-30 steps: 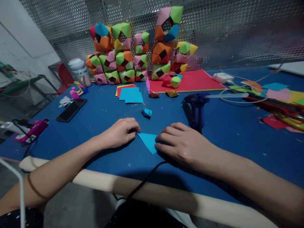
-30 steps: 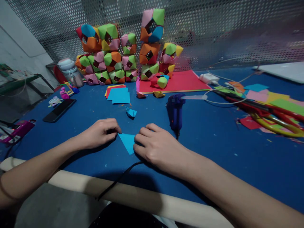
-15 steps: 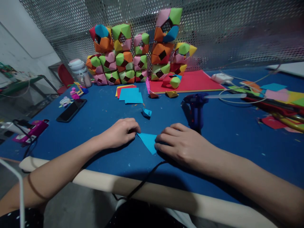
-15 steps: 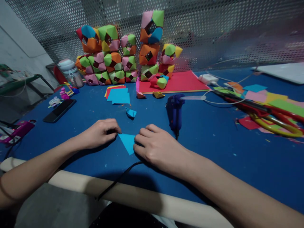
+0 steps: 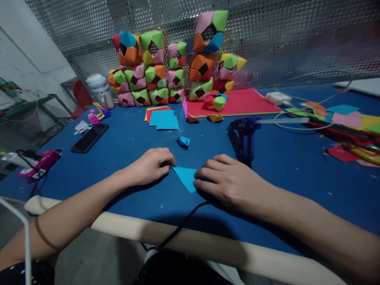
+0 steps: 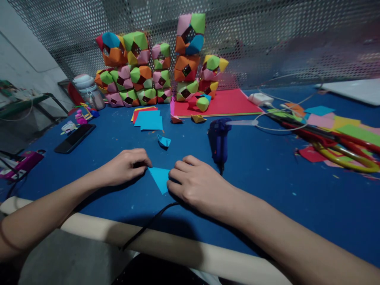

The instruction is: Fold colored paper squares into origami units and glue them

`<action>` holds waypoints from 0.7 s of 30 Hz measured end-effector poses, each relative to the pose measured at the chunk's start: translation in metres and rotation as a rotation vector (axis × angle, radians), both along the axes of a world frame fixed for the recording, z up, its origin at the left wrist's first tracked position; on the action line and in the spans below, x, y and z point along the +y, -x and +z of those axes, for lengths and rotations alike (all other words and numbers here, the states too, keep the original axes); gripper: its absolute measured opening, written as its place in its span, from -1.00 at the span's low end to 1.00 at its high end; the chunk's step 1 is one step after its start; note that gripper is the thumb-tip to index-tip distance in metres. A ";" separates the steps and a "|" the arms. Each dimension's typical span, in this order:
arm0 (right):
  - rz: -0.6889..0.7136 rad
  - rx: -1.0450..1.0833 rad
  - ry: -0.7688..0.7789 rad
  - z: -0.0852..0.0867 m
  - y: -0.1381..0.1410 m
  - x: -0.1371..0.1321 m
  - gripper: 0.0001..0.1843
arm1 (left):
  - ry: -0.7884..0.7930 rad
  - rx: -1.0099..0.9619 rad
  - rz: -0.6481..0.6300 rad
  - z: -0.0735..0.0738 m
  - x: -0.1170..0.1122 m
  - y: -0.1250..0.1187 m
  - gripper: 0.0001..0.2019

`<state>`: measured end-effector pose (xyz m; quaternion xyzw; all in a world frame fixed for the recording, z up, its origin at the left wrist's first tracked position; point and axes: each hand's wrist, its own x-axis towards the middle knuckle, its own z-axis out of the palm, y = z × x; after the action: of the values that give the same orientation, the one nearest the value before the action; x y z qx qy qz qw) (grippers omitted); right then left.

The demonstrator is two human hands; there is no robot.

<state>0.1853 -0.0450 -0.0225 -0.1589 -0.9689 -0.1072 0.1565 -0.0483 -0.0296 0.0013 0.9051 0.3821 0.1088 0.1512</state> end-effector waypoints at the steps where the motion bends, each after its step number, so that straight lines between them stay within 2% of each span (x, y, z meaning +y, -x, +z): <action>1: 0.002 -0.005 0.000 0.000 0.000 0.000 -0.66 | 0.003 0.002 0.001 0.000 0.000 0.000 -0.83; 9: -0.027 -0.056 0.043 0.003 0.001 -0.004 -0.75 | -0.045 0.048 0.074 0.002 -0.006 -0.008 -0.87; 14: -0.029 -0.078 0.085 0.004 0.001 -0.003 -0.75 | -0.157 0.075 0.185 -0.007 -0.010 -0.015 -0.78; 18: -0.031 -0.085 0.116 0.007 -0.001 -0.003 -0.75 | -0.138 0.066 0.220 -0.013 -0.004 -0.009 -0.89; 21: -0.027 -0.091 0.127 0.008 -0.002 -0.003 -0.75 | -0.127 0.014 0.258 -0.012 -0.001 -0.005 -0.96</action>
<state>0.1868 -0.0483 -0.0141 -0.1765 -0.9776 -0.0546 0.1006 -0.0433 -0.0311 -0.0105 0.8570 0.4888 0.1447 0.0759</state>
